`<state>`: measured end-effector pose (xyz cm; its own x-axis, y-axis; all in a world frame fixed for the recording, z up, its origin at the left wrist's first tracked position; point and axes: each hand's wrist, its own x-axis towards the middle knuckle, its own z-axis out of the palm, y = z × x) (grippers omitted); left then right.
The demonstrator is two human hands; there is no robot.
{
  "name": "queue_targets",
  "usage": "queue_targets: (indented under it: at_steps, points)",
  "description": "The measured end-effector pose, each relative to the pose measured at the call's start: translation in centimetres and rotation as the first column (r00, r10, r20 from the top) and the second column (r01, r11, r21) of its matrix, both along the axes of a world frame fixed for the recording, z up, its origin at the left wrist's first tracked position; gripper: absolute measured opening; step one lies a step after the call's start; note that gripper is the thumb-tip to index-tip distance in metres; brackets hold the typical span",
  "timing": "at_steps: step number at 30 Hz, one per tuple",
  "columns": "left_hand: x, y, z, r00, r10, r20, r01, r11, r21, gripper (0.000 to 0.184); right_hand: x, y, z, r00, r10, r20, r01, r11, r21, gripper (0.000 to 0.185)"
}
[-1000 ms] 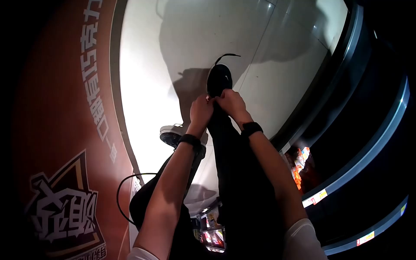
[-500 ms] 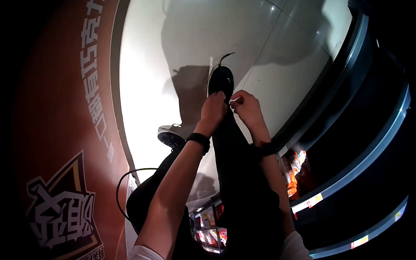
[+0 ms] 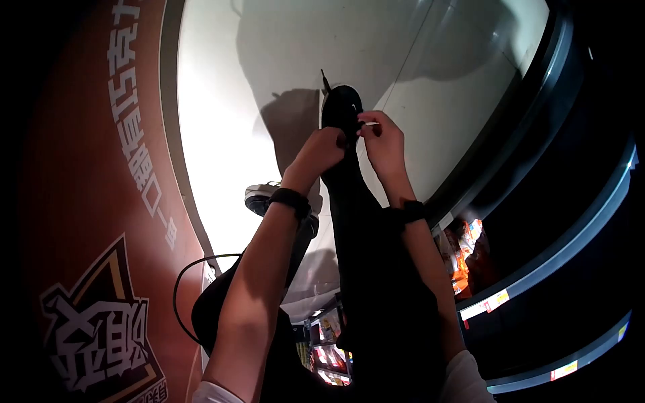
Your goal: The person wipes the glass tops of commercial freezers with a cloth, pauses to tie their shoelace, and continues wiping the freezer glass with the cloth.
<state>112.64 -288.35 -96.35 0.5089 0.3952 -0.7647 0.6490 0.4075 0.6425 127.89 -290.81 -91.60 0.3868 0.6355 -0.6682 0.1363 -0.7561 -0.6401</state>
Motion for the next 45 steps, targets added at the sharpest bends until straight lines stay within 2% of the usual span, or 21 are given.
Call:
queue_targets:
  at_steps: [1,3,4,5,7,10,12,14,17,20,22,24,26,29,31,34,35,37,39,42,45]
  points:
    - [-0.1,-0.2,-0.4,1.000,0.031,0.000,-0.031,0.997,0.077,0.021,0.0,-0.3,-0.4,1.000,0.001,-0.001,-0.001,1.000,-0.001,0.017]
    - [0.3,-0.5,-1.1,0.996,0.078,-0.044,-0.073,0.993,0.093,0.020,0.0,-1.1,-1.3,0.986,0.109,0.127,-0.113,0.993,0.028,0.023]
    - [0.5,-0.8,-1.3,0.989,0.123,-0.086,-0.113,0.987,0.111,0.020,0.3,-1.6,-1.4,0.954,0.271,0.128,-0.269,0.963,-0.037,0.018]
    - [0.4,-1.0,-1.4,0.988,0.125,-0.086,-0.115,0.987,0.109,0.020,0.5,-2.0,-1.6,0.954,0.273,0.128,-0.270,0.962,-0.039,0.018]
    - [0.1,-0.7,-1.2,0.975,0.187,-0.118,-0.183,0.982,0.048,0.022,0.4,-1.8,-1.4,0.800,0.591,0.104,-0.576,0.804,-0.144,0.012]
    - [-0.5,-0.5,-1.5,0.979,0.197,-0.057,-0.193,0.979,0.071,0.024,0.4,-1.7,-1.6,0.799,0.596,0.079,-0.573,0.794,-0.201,0.011]
    - [-0.8,0.0,-1.6,0.978,0.181,-0.107,-0.181,0.983,0.013,0.025,-0.1,-2.0,-1.7,0.784,0.618,0.063,-0.594,0.776,-0.213,0.012]
    - [-1.1,0.2,-1.2,0.975,0.162,-0.155,-0.170,0.985,-0.039,0.025,-0.5,-1.8,-1.7,0.882,0.458,-0.109,-0.471,0.858,-0.206,0.016]
    - [-1.0,0.1,-1.6,0.959,0.243,-0.146,-0.235,0.969,0.074,0.027,-1.0,-2.9,-2.8,0.882,0.466,-0.070,-0.470,0.880,-0.072,0.018]
    - [-1.5,0.8,-1.2,0.969,0.130,-0.211,-0.120,0.991,0.060,0.028,-1.6,-2.8,-2.2,0.885,0.463,-0.041,-0.464,0.886,-0.019,0.018]
    - [-1.7,0.8,-1.4,0.964,0.210,-0.165,-0.213,0.977,-0.006,0.027,-1.7,-2.4,-1.3,0.857,0.514,-0.031,-0.514,0.857,-0.023,0.018]
    - [-2.1,1.2,-1.7,0.971,0.199,-0.136,-0.211,0.974,-0.079,0.026,-1.8,-2.3,-0.8,0.827,0.563,-0.016,-0.563,0.826,-0.031,0.018]
    - [-2.3,0.9,-1.8,0.976,0.191,-0.102,-0.205,0.966,-0.154,0.025,-1.9,-2.3,-0.6,0.789,0.610,0.080,-0.610,0.792,-0.029,0.017]
    - [-1.8,2.2,-0.2,0.987,0.154,-0.044,-0.156,0.985,-0.068,0.024,-2.0,-2.3,-0.8,0.768,0.633,0.097,-0.634,0.773,-0.025,0.017]
    - [-1.8,2.5,0.7,0.998,0.016,-0.059,-0.016,1.000,-0.002,0.023,-1.8,-2.2,-0.9,0.748,0.656,0.103,-0.656,0.754,-0.035,0.016]
    - [-1.6,0.7,-0.5,0.997,-0.037,-0.072,0.040,0.998,0.041,0.019,-1.5,-2.3,-1.2,0.732,0.669,0.126,-0.671,0.741,-0.038,0.014]
    - [-1.7,-0.3,-0.8,0.997,-0.030,-0.074,0.033,0.999,0.042,0.019,-1.4,-2.3,-1.4,0.737,0.661,0.141,-0.665,0.747,-0.026,0.012]
    - [-1.7,-0.9,-1.0,0.996,0.059,0.072,-0.077,0.958,0.276,0.013,-1.4,-2.8,-1.5,0.735,0.655,0.175,-0.661,0.750,-0.028,0.012]
    - [-1.6,-1.1,-0.7,0.997,0.036,0.071,-0.056,0.951,0.305,0.008,-1.1,-2.4,-1.5,0.733,0.645,0.216,-0.657,0.754,-0.022,0.011]
    - [-1.2,-1.4,0.2,0.989,0.149,0.005,-0.145,0.955,0.257,0.008,-1.1,-2.4,-1.1,0.726,0.661,0.193,-0.651,0.750,-0.119,0.011]
    - [-1.2,-0.8,-0.6,0.983,0.180,0.034,-0.171,0.970,-0.170,0.018,-0.5,-2.9,-1.3,0.745,0.630,0.219,-0.635,0.770,-0.059,0.011]
